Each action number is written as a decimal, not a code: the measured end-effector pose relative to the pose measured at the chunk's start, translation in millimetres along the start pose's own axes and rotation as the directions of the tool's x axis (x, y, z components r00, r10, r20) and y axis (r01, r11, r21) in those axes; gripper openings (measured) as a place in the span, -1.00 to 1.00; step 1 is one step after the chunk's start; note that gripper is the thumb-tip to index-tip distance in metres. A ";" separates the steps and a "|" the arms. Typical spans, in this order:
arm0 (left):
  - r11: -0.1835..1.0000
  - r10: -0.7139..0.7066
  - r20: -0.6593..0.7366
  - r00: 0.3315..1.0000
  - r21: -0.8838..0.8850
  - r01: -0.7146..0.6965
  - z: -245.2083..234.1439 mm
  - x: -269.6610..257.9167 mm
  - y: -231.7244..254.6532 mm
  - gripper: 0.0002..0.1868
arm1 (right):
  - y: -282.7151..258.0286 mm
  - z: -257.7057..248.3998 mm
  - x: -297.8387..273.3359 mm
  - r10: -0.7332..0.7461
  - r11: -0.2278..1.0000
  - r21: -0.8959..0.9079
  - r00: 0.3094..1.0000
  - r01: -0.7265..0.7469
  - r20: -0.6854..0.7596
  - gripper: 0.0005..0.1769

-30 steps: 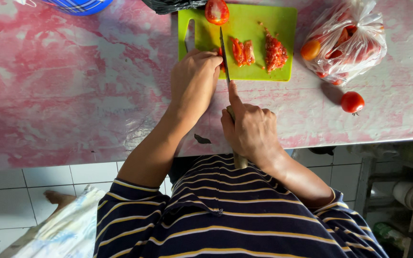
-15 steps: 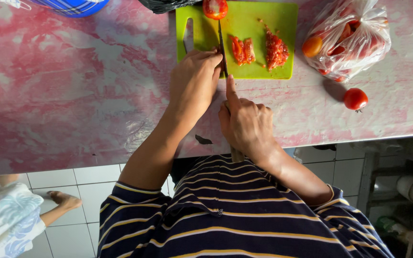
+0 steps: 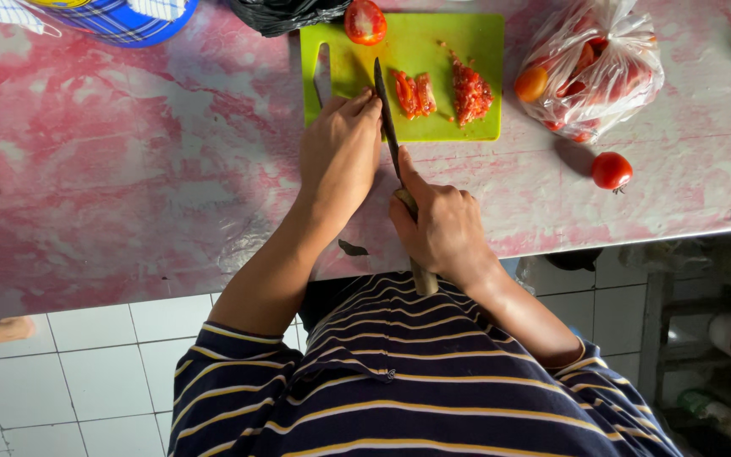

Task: The person cuts tomatoes on a green cutting board using a knife.

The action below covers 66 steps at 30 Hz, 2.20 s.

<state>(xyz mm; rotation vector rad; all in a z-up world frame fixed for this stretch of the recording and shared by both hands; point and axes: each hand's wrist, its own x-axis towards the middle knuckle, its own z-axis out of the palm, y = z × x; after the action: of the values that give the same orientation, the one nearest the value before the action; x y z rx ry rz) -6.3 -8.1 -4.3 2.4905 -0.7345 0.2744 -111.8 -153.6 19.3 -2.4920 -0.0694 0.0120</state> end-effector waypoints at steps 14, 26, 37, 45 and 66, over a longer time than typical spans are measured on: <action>0.891 -0.201 -0.050 0.978 -0.424 0.161 -5.5 13.8 -29.5 -0.87 | 20.9 -24.5 -6.8 0.034 0.998 0.061 0.988 -0.025 -0.149 -0.33; 0.878 -0.203 -0.089 0.975 -0.457 0.140 -1.7 12.8 -28.1 -0.84 | 12.2 -6.4 0.7 0.054 0.988 -0.133 0.988 -0.074 -0.144 -0.34; 0.867 -0.166 -0.173 0.971 -0.495 0.060 -17.5 14.2 -47.8 -0.90 | 0.3 2.9 0.1 0.016 0.993 -0.113 0.991 -0.031 -0.130 -0.30; 0.987 -0.122 -0.162 0.979 -0.127 0.102 -25.0 9.1 -34.8 -0.95 | 4.4 -3.7 6.5 0.026 0.985 -0.164 0.990 -0.048 -0.137 -0.29; 0.897 0.147 -0.196 0.970 -0.387 -0.214 -35.8 18.6 -36.3 -0.87 | 40.9 -29.2 -11.6 0.150 0.980 0.137 0.987 -0.142 -0.056 -0.30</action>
<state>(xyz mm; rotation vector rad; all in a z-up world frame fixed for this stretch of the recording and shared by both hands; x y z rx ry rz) 27.7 28.7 16.4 1.9852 -0.8594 0.3480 -120.8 -204.4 17.7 -2.3576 0.1382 -0.0046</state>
